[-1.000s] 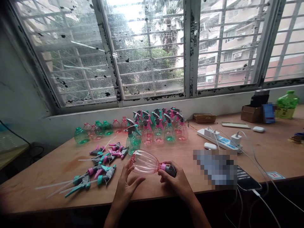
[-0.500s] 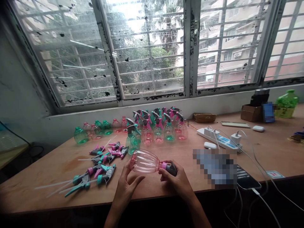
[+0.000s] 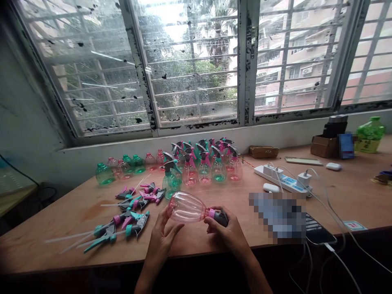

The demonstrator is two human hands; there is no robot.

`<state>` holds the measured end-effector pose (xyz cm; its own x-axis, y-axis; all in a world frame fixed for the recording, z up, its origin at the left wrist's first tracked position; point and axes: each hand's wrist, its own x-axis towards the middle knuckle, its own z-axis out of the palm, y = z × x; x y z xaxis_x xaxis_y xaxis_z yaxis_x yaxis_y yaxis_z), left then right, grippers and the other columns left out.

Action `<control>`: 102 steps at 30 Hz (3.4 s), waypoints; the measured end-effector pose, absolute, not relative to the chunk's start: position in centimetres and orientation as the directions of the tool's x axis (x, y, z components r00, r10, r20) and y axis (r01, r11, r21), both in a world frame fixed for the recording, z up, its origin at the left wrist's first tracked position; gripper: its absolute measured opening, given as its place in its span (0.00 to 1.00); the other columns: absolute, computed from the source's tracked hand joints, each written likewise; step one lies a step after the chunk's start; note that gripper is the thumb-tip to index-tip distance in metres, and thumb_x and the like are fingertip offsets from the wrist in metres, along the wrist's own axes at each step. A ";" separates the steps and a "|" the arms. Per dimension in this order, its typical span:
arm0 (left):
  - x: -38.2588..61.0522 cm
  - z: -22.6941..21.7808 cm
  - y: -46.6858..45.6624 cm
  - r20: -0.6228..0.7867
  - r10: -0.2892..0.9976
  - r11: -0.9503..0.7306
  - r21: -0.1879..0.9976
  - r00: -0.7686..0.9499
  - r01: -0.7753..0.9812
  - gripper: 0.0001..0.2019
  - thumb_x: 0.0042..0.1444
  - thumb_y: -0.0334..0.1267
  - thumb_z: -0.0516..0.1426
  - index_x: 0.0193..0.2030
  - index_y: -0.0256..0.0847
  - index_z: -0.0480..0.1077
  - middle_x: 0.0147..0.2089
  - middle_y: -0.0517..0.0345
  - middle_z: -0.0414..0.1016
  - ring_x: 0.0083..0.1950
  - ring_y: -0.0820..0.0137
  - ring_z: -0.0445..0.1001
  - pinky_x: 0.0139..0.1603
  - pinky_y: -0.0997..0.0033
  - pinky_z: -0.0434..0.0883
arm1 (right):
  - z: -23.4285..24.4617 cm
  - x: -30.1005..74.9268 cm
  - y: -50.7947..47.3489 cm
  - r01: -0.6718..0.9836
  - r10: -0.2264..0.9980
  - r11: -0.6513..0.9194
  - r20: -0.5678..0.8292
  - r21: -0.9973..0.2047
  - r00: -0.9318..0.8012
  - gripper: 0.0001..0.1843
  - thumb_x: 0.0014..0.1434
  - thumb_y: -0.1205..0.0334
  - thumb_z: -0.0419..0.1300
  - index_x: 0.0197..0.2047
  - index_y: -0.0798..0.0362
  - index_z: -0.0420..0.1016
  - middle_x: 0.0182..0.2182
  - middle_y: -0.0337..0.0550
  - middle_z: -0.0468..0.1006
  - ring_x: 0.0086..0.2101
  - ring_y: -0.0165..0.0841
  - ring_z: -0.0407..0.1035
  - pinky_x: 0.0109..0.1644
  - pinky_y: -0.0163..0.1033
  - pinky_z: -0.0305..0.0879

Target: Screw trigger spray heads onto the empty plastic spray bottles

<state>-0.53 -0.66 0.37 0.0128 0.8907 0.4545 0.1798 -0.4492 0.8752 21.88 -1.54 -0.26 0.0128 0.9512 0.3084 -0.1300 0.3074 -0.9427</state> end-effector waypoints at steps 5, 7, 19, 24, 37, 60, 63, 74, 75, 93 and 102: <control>-0.3 1.2 -1.0 0.423 0.906 -0.414 0.884 0.009 0.218 0.32 0.56 0.47 0.65 0.65 0.46 0.61 0.66 0.48 0.69 0.70 0.54 0.63 0.71 0.51 0.59 | -0.6 21.9 -1.5 -0.111 0.959 0.278 0.283 -0.954 -0.032 0.26 0.53 0.45 0.72 0.46 0.54 0.73 0.26 0.40 0.81 0.26 0.38 0.77 0.31 0.40 0.76; -0.3 1.3 -1.1 0.423 0.906 -0.414 0.879 0.012 0.237 0.32 0.57 0.48 0.65 0.65 0.46 0.61 0.65 0.48 0.70 0.69 0.53 0.64 0.70 0.51 0.60 | -0.4 21.9 -1.6 -0.106 0.959 0.278 0.282 -0.955 -0.027 0.26 0.53 0.44 0.71 0.46 0.54 0.74 0.25 0.40 0.81 0.26 0.38 0.77 0.31 0.40 0.75; -0.4 1.4 -1.2 0.406 0.913 -0.400 0.879 0.033 0.258 0.33 0.53 0.47 0.67 0.63 0.44 0.62 0.66 0.46 0.69 0.70 0.52 0.64 0.71 0.51 0.60 | -0.4 21.9 -1.6 -0.096 0.964 0.263 0.266 -0.960 -0.021 0.29 0.52 0.43 0.72 0.47 0.55 0.73 0.25 0.42 0.81 0.26 0.40 0.78 0.31 0.44 0.77; -0.3 1.2 -1.1 0.459 0.888 -0.444 0.850 0.016 0.282 0.33 0.55 0.45 0.66 0.66 0.47 0.61 0.68 0.49 0.67 0.72 0.53 0.60 0.73 0.49 0.55 | -0.6 22.0 -1.5 -0.063 0.956 0.292 0.293 -0.954 -0.001 0.27 0.54 0.44 0.71 0.47 0.55 0.73 0.23 0.41 0.81 0.25 0.40 0.77 0.32 0.43 0.75; -0.5 0.8 -1.1 0.415 0.909 -0.417 0.897 0.047 0.149 0.29 0.61 0.49 0.60 0.66 0.46 0.61 0.67 0.46 0.69 0.68 0.53 0.67 0.69 0.51 0.62 | -0.3 21.9 -1.6 -0.048 0.959 0.283 0.283 -0.958 0.004 0.27 0.54 0.42 0.70 0.45 0.54 0.74 0.23 0.41 0.81 0.24 0.39 0.77 0.30 0.42 0.75; -0.4 1.0 -1.0 0.516 0.857 -0.491 0.808 0.012 0.327 0.31 0.56 0.44 0.65 0.66 0.50 0.62 0.68 0.52 0.66 0.72 0.55 0.59 0.73 0.53 0.54 | -0.3 22.0 -1.7 -0.091 0.953 0.303 0.304 -0.949 0.000 0.22 0.59 0.48 0.69 0.47 0.55 0.72 0.24 0.41 0.81 0.26 0.37 0.76 0.33 0.39 0.73; -0.3 1.3 -1.2 0.451 0.893 -0.430 0.851 0.000 0.303 0.35 0.53 0.47 0.67 0.66 0.46 0.61 0.67 0.48 0.67 0.71 0.52 0.62 0.72 0.50 0.56 | -0.7 22.0 -1.5 -0.078 0.957 0.287 0.289 -0.955 -0.022 0.23 0.57 0.48 0.70 0.47 0.55 0.72 0.24 0.40 0.81 0.25 0.37 0.76 0.32 0.39 0.73; -0.4 0.9 -0.9 0.527 0.850 -0.493 0.793 0.002 0.358 0.30 0.56 0.46 0.65 0.65 0.49 0.64 0.67 0.51 0.68 0.70 0.54 0.62 0.72 0.51 0.56 | -0.3 21.9 -1.6 -0.140 0.957 0.287 0.289 -0.948 0.004 0.22 0.57 0.48 0.70 0.46 0.54 0.72 0.26 0.40 0.82 0.26 0.35 0.76 0.33 0.37 0.74; -0.4 0.7 -0.8 0.527 0.850 -0.488 0.790 -0.004 0.372 0.32 0.54 0.46 0.66 0.65 0.48 0.64 0.66 0.50 0.68 0.70 0.53 0.62 0.71 0.50 0.56 | -0.3 21.9 -1.5 -0.145 0.959 0.282 0.285 -0.948 0.003 0.22 0.57 0.48 0.70 0.46 0.55 0.72 0.25 0.40 0.81 0.25 0.35 0.76 0.33 0.37 0.74; -0.3 0.8 -0.9 0.492 0.871 -0.449 0.807 -0.016 0.383 0.31 0.54 0.47 0.66 0.63 0.47 0.64 0.64 0.49 0.71 0.69 0.54 0.65 0.70 0.51 0.58 | -0.4 21.8 -1.4 -0.116 0.963 0.269 0.271 -0.956 -0.003 0.24 0.56 0.47 0.71 0.46 0.55 0.72 0.23 0.39 0.80 0.25 0.36 0.76 0.31 0.39 0.75; -0.3 0.8 -0.9 0.486 0.874 -0.452 0.820 -0.008 0.352 0.32 0.56 0.46 0.66 0.66 0.48 0.62 0.66 0.49 0.68 0.69 0.53 0.65 0.71 0.50 0.58 | -0.6 21.9 -1.5 -0.107 0.965 0.258 0.262 -0.960 -0.030 0.26 0.54 0.45 0.72 0.46 0.55 0.72 0.23 0.40 0.81 0.24 0.37 0.76 0.30 0.39 0.76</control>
